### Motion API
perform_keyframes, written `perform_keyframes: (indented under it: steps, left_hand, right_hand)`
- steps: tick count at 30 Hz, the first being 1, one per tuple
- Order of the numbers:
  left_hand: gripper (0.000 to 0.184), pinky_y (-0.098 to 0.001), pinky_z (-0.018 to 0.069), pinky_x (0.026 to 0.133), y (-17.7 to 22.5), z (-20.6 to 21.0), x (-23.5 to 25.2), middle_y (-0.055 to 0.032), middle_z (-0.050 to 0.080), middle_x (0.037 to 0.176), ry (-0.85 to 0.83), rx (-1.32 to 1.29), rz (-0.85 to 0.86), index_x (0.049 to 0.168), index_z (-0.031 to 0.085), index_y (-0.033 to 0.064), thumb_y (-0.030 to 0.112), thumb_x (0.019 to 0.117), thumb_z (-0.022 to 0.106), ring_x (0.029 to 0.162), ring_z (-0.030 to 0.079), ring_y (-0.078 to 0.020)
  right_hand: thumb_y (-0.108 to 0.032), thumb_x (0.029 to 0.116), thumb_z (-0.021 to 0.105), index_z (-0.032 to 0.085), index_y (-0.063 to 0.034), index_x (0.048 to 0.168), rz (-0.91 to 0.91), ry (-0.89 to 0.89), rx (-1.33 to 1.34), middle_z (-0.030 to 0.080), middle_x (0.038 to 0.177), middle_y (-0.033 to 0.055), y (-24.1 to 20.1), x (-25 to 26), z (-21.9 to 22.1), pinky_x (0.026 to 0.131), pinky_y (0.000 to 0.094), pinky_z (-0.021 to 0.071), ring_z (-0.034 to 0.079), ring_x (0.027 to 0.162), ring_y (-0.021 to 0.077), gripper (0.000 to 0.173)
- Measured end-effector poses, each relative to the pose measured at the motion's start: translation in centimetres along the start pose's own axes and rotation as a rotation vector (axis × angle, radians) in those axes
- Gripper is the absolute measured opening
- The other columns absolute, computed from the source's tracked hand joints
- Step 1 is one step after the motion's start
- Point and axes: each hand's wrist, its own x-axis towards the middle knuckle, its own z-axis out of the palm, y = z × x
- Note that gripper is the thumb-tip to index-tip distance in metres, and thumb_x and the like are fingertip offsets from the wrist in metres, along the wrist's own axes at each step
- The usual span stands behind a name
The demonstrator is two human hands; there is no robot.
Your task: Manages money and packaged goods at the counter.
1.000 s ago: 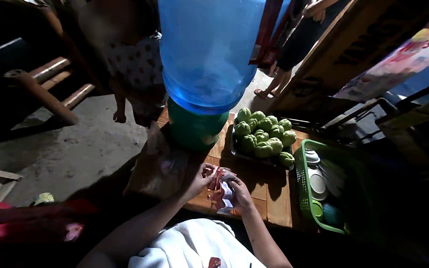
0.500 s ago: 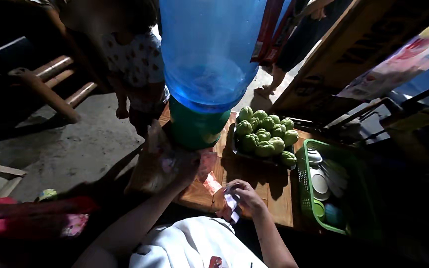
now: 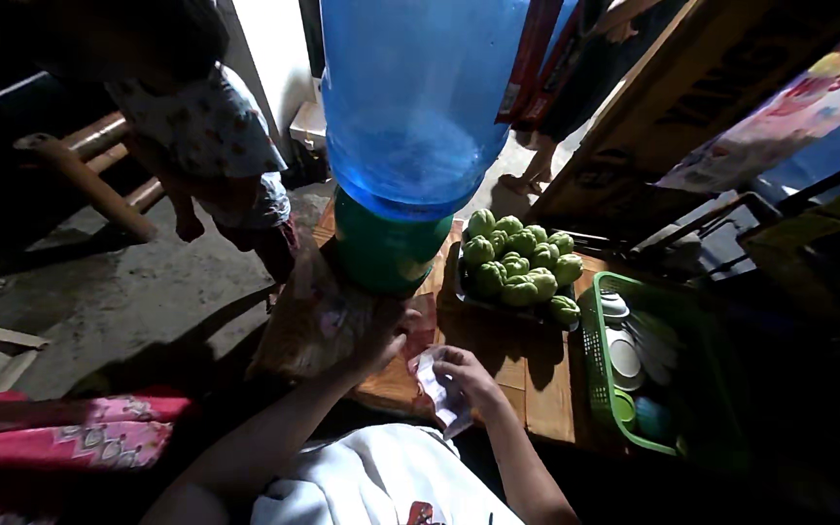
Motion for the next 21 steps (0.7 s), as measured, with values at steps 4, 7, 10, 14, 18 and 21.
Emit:
perform_keyframes:
  steps: [4,7,10,14,18,21]
  left_hand:
    - [0.04,-0.0392,0.046,0.109,0.7,-1.7,0.2,-0.0223,0.061,0.136,-0.087,0.011,-0.13,0.136,0.06,-0.0025,0.0,0.097,0.053,0.125,0.06,-0.0293]
    - [0.044,-0.0438,0.0463,0.108,-0.5,-1.5,-0.6,-0.0208,0.062,0.135,-0.167,0.02,-0.094,0.14,0.058,0.0002,0.0,0.0957,0.054,0.124,0.06,-0.0304]
    - [0.044,-0.0442,0.0487,0.105,-1.3,-0.5,-1.8,-0.0183,0.064,0.132,-0.163,-0.031,0.01,0.136,0.06,0.0009,-0.002,0.0916,0.059,0.12,0.063,-0.0285]
    - [0.04,-0.0415,0.0459,0.108,-1.8,-0.8,-3.3,-0.0189,0.064,0.131,-0.2,-0.084,-0.029,0.133,0.061,-0.0013,0.0,0.0932,0.059,0.122,0.061,-0.0273]
    - [0.043,-0.0453,0.0424,0.112,-2.3,-3.3,-4.3,-0.0234,0.057,0.141,-0.186,-0.064,-0.435,0.145,0.053,0.0015,0.012,0.1033,0.052,0.13,0.056,-0.0325]
    - [0.043,-0.0515,0.0401,0.112,-4.6,-4.7,-4.4,-0.029,0.057,0.137,-0.112,0.055,-0.546,0.14,0.053,-0.0062,0.019,0.1061,0.051,0.131,0.054,-0.0394]
  right_hand:
    - [-0.001,0.0948,0.059,0.065,0.0007,0.11,0.064,-0.006,-0.012,0.069,0.091,-0.0001,0.8,-0.5,0.2,0.077,0.0268,0.0575,0.066,0.08,0.0064,0.016]
    - [-0.001,0.0981,0.047,0.059,-0.0002,0.119,-0.037,0.133,0.264,0.071,0.099,0.0034,0.2,-0.4,0.4,0.08,0.0298,0.0597,0.069,0.086,0.01,0.024]
    - [0.0,0.1038,0.043,0.053,0.001,0.132,-0.036,0.225,0.306,0.071,0.103,0.0042,-0.2,0.9,1.1,0.081,0.0296,0.0604,0.07,0.089,0.0094,0.03]
    - [0.004,0.1007,0.045,0.063,0.0027,0.113,-0.015,0.199,0.22,0.071,0.097,0.0041,0.8,2.9,3.1,0.081,0.0273,0.0575,0.067,0.087,0.0086,0.022]
    - [0.003,0.1032,0.041,0.055,0.0068,0.124,-0.073,0.235,0.279,0.068,0.107,0.0091,1.6,4.7,4.7,0.088,0.0299,0.0564,0.067,0.096,0.0114,0.025]
    - [0.001,0.1046,0.04,0.053,0.0082,0.128,-0.112,0.282,0.261,0.067,0.111,0.0107,2.0,5.6,4.8,0.09,0.0305,0.056,0.066,0.099,0.0119,0.027]
